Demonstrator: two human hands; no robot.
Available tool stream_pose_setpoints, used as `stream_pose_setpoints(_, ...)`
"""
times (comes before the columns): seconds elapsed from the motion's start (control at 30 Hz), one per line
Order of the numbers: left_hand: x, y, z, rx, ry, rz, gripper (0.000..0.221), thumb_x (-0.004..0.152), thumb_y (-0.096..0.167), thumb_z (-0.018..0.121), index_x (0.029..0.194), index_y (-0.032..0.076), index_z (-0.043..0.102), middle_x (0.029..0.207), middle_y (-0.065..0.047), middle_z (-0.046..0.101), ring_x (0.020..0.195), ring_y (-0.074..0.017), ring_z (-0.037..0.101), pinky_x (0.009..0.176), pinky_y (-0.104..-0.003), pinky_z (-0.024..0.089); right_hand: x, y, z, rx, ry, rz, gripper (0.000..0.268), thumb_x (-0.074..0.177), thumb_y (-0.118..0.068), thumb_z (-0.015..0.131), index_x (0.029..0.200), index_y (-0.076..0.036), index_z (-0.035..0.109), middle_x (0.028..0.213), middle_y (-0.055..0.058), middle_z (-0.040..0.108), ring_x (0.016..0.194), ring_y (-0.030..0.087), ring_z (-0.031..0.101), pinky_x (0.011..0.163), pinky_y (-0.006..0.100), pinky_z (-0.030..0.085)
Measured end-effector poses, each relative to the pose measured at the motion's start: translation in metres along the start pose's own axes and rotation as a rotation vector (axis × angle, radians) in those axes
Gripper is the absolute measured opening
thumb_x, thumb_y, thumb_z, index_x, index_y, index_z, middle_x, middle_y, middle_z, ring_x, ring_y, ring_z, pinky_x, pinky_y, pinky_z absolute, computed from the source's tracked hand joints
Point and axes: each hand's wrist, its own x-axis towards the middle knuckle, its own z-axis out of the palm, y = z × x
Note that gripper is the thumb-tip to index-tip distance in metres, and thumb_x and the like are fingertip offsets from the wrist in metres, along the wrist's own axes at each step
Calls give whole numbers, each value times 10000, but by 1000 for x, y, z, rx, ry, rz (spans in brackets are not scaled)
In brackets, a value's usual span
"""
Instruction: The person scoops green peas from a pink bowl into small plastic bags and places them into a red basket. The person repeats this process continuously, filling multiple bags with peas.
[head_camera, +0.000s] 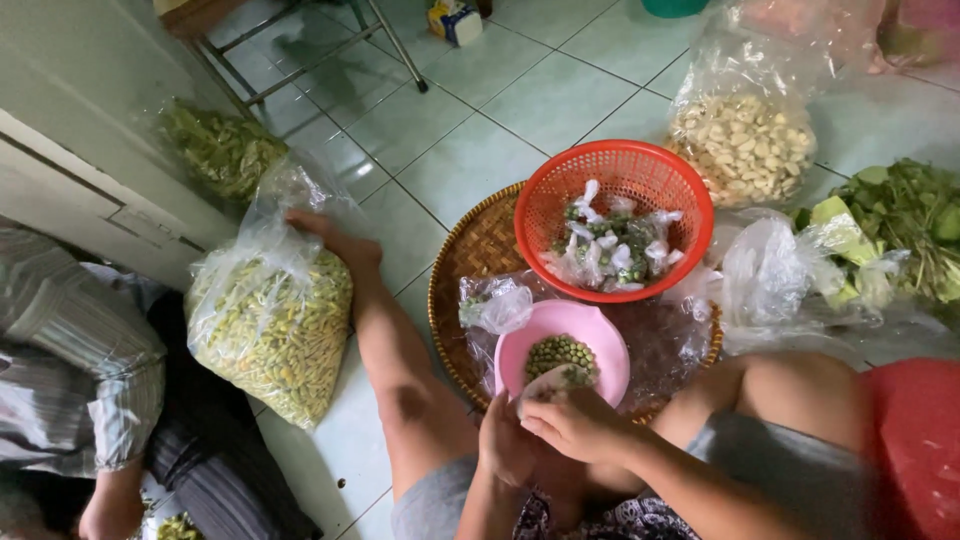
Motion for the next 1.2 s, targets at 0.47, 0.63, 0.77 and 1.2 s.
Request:
stream_pose_setpoints(0.47,-26,12,-2,2104,427,1177,196,924,342,651,1082,226,652,917,-91,656,969,-395,487,812,-576,359,9,19,-6,-29,67,-83,277,852,68,671,1103,-46,705,1247,97,642,1058,248,665,900,358,555)
stream_pose_setpoints(0.63,-48,18,14,2038,384,1293,331,830,100,566,1146,178,626,1061,-96,579,931,-368,474,831,-543,357,0,49,9,390,120,82,71,973,-58,608,1019,-75,659,910,42,660,803,153,619,729,275,509)
stream_pose_setpoints(0.77,-43,8,6,1739,202,1489,133,857,80,543,982,122,559,1017,-64,564,894,-297,456,884,-461,317,-2,68,13,672,145,211,129,1032,-160,550,985,-87,646,808,0,604,673,78,558,592,216,465)
stream_pose_setpoints(1.2,-61,8,25,1081,-149,1252,121,917,40,686,1025,80,726,865,-35,643,744,-157,564,643,-293,469,-7,67,37,602,363,445,296,1009,-262,627,731,-161,609,610,-56,558,558,66,492,534,233,378)
